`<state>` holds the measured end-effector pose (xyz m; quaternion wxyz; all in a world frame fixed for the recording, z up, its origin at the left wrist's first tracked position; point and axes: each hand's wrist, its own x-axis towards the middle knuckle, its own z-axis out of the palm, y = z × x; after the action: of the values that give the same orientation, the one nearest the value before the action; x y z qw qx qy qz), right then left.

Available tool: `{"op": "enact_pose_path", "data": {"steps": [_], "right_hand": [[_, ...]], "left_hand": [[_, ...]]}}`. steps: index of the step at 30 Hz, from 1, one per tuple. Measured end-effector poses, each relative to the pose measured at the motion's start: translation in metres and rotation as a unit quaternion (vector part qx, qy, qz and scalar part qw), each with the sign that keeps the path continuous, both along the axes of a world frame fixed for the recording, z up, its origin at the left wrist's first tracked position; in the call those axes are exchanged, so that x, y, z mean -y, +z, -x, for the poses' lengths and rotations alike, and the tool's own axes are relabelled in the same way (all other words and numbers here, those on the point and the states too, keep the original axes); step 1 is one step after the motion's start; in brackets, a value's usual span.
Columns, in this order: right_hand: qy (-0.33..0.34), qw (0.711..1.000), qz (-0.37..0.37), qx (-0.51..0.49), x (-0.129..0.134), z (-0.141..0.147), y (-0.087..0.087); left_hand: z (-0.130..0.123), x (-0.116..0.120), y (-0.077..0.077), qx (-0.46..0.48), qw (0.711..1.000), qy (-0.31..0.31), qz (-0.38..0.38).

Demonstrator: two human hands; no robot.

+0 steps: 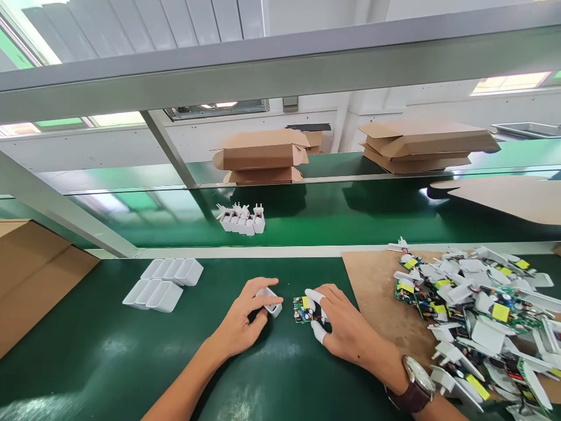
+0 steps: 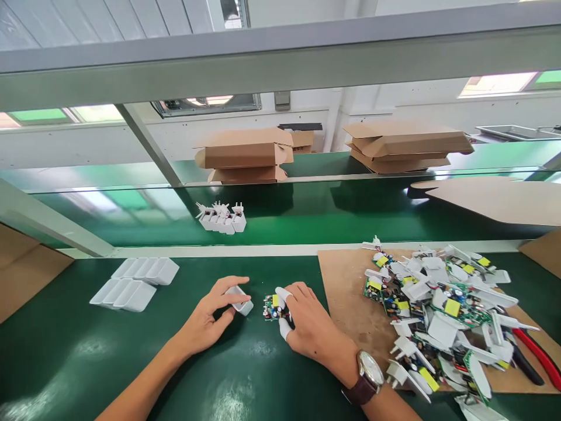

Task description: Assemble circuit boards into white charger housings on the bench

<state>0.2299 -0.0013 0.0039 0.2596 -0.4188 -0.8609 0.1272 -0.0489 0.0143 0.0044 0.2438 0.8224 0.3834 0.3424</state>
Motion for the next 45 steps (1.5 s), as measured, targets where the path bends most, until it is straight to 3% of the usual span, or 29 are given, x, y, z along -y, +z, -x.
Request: {"op": "enact_pose_path", "data": {"steps": [5,10,15,19,29,45], "right_hand": [[-0.029,0.994,-0.091,-0.055,0.0,0.008,0.001],[-0.001,0.978,-0.153,-0.14,0.006,0.016,0.013],[0.013,0.971,-0.218,-0.1,0.017,0.022,0.018],[0.043,0.971,-0.223,-0.078,0.02,0.023,0.013],[0.025,0.974,-0.222,-0.042,0.02,0.028,0.021],[0.017,0.982,-0.184,-0.03,0.021,0.026,0.027]], "left_hand": [[0.002,0.0,-0.003,0.005,0.997,0.034,0.063],[-0.015,0.002,-0.022,0.043,0.989,0.115,0.084],[-0.021,0.01,-0.028,0.036,0.996,0.079,-0.034],[-0.021,0.014,-0.025,0.003,0.991,0.073,-0.114],[-0.022,0.015,-0.021,-0.056,0.979,0.074,-0.181],[-0.022,0.017,-0.025,-0.062,0.985,0.074,-0.142]]}}
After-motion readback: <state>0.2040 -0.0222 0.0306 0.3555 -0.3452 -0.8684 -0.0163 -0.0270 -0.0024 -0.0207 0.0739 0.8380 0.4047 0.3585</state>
